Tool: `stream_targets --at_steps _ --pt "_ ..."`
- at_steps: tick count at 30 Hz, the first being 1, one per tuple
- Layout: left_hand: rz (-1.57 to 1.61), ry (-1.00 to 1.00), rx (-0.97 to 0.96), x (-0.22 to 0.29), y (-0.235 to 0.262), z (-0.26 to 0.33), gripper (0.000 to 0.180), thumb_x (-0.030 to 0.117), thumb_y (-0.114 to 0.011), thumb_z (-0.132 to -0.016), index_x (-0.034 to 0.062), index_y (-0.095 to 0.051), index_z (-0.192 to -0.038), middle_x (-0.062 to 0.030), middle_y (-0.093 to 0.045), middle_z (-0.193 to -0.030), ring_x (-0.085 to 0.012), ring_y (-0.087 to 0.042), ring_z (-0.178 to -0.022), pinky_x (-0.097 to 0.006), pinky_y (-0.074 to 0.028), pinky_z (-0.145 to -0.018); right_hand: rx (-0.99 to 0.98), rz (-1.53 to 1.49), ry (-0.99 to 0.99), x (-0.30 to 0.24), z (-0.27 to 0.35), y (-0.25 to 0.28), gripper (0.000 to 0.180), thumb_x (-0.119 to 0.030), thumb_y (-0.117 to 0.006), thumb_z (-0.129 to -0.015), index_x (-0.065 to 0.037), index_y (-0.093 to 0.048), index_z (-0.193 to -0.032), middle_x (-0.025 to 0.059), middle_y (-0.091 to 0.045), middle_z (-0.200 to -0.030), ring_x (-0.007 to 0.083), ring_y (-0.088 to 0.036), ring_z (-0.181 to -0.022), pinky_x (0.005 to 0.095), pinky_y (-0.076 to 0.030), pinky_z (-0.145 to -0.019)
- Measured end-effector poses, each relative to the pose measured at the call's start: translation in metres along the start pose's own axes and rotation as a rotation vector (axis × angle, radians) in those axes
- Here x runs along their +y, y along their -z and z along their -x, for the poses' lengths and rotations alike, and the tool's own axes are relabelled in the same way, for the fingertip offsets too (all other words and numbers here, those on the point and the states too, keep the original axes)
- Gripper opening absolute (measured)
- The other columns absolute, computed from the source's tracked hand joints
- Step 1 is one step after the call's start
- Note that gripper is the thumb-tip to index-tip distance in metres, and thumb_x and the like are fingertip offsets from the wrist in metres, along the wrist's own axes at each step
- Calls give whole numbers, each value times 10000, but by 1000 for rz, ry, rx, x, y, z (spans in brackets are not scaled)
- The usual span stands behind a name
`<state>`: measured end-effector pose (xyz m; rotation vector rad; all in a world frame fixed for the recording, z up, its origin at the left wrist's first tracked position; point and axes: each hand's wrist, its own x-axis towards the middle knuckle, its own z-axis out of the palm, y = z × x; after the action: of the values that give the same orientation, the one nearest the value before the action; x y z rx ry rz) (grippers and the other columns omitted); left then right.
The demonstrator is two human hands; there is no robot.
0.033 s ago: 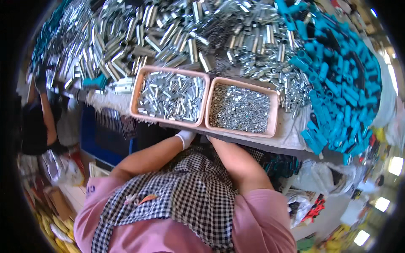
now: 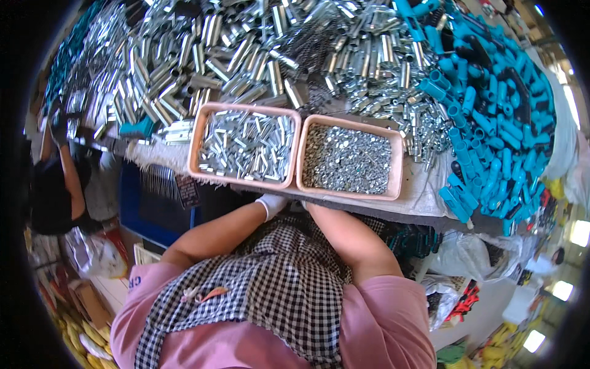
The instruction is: Assembling metal tubes into plastic handle grips using a pneumatic screwdriver in a factory setting.
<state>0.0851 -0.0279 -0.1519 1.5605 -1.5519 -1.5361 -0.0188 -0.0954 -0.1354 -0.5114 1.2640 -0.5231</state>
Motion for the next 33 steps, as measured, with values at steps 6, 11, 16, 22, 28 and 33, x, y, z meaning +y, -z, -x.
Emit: stream_targets --at_steps 6,11,16,22,28,33 --pt "-568 147 -100 7 -2 16 474 402 -407 -951 88 -606 -1245 -176 -610 -1277 -358 -579 -1168 -473 -423 -1021 -167 172 123 9 17 -52 254 -164 -592 -883 -18 -626 -1088 148 -656 -956 296 -632 -867 414 -528 -795" --pt "-567 -7 -88 11 8 27 426 382 -403 -959 95 -592 -1211 -188 -604 -1263 -344 -580 -1164 -451 -454 -1012 -262 347 173 12 20 -49 281 -169 -583 -891 -24 -620 -1129 156 -658 -1001 299 -630 -912 420 -522 -824" --pt "-469 109 -224 -14 -9 13 406 350 -404 -958 74 -618 -1164 -201 -601 -1262 -318 -579 -1170 -440 -460 -1009 -366 515 196 16 27 -60 309 -174 -574 -900 -29 -615 -1170 163 -660 -1046 303 -629 -957 426 -517 -853" --pt "373 117 -418 47 44 47 385 260 -714 -889 23 -640 -1183 -104 -672 -1144 -178 -605 -1038 -334 -484 -945 -335 639 263 14 50 -4 343 -179 -563 -910 -36 -608 -1219 171 -662 -1100 307 -628 -1011 433 -510 -888" --pt "649 55 -409 -60 55 5 603 514 -404 -977 127 -403 -1439 -106 -461 -1447 -284 -413 -1326 -444 -297 -1149 -33 1104 398 7 82 -14 564 -204 -576 -771 -70 -563 -1319 223 -528 -1363 359 -500 -1246 427 -389 -1070" --pt "923 151 -451 -53 44 -20 580 497 -411 -980 119 -420 -1419 -113 -482 -1424 -278 -432 -1306 -440 -309 -1142 -334 1102 113 -37 122 -20 320 -268 -605 -790 -40 -733 -973 190 -702 -1005 319 -671 -967 414 -503 -875"
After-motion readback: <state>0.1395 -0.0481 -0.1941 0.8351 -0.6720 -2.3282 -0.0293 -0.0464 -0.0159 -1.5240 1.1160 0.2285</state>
